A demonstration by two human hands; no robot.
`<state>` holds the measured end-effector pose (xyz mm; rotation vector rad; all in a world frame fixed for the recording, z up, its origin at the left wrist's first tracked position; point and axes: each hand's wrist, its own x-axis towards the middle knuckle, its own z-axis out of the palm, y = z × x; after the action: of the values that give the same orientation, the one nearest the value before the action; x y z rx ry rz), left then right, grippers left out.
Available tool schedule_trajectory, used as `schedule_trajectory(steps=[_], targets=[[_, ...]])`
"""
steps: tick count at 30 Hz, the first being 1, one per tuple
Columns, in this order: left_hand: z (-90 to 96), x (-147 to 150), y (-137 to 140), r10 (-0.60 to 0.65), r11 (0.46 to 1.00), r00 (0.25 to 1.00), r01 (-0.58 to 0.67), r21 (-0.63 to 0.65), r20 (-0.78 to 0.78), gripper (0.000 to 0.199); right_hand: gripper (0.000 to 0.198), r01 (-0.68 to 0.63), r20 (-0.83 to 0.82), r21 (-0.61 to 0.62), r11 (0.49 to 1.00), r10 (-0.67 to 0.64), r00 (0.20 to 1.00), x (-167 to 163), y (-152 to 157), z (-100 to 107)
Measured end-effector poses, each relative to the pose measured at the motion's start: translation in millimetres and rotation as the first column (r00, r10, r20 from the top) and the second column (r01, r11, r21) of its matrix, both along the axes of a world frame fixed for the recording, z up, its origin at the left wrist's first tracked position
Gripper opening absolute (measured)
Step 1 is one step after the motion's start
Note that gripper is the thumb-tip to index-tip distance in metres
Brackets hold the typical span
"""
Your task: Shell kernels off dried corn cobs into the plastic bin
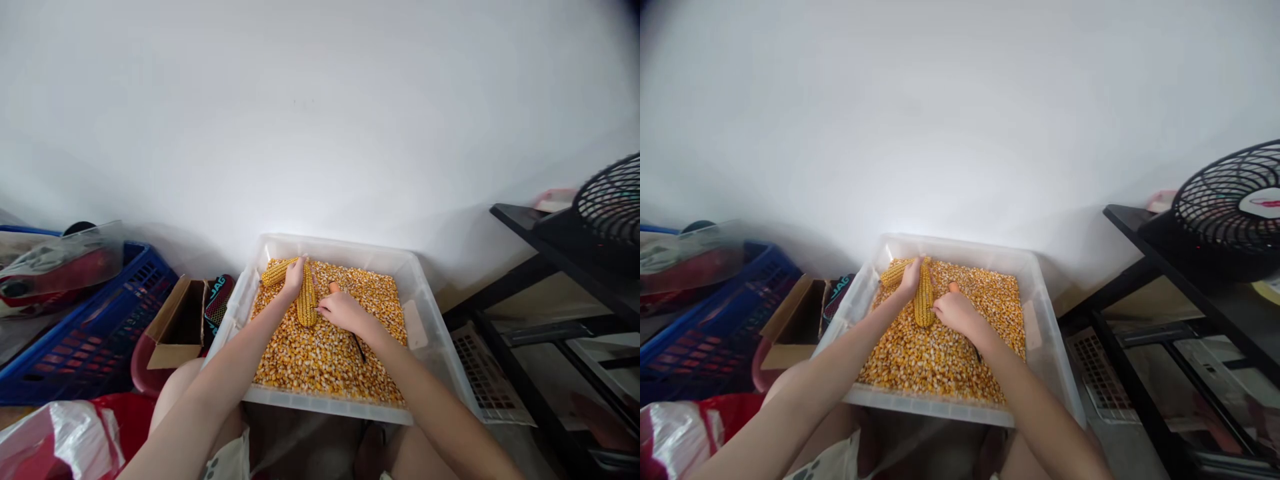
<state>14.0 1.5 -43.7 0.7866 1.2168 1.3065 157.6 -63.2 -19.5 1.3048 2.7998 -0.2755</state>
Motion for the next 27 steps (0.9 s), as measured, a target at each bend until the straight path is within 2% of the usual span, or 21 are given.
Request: schedule_trajectory(steps=[4, 9, 13, 16, 19, 22, 27], targets=[[1.2, -1, 0, 0.028, 1.0, 1.0, -0.028, -0.004, -0.005, 0.033, 0.03, -0.049, 0.07, 0.051, 0.998, 0.045, 0.997, -4, -2, 1], [-0.6, 2, 0, 0.007, 1.0, 0.999, -0.008, -0.006, -0.039, 0.035, 0.031, -0.043, 0.107, 0.037, 0.998, 0.038, 0.993, -9, -5, 5], [-1.5, 11, -3, -0.13, 0.985, 0.986, 0.14, 0.099, -0.103, 0.035, 0.028, -0.036, 0.061, -0.007, 0.999, 0.036, 0.997, -5, -3, 5], [1.3, 18, -7, -0.261, 0.936, 0.946, 0.297, 0.19, -0.193, 0.039, 0.025, -0.028, 0.035, -0.06, 0.998, 0.03, 0.999, 0, -2, 7], [6.3, 19, -11, -0.326, 0.904, 0.915, 0.375, 0.204, -0.238, 0.042, 0.025, 0.002, 0.025, -0.101, 0.995, 0.0, 1.0, 4, -1, 10], [9.0, 15, -11, -0.313, 0.926, 0.935, 0.34, 0.166, -0.169, 0.041, 0.029, 0.023, 0.032, -0.137, 0.99, -0.019, 0.999, 6, -2, 12], [-0.9, 1, -2, -0.125, 0.99, 0.991, 0.128, 0.064, -0.049, 0.036, 0.028, -0.001, 0.019, -0.149, 0.989, 0.003, 1.0, 4, -2, 8]])
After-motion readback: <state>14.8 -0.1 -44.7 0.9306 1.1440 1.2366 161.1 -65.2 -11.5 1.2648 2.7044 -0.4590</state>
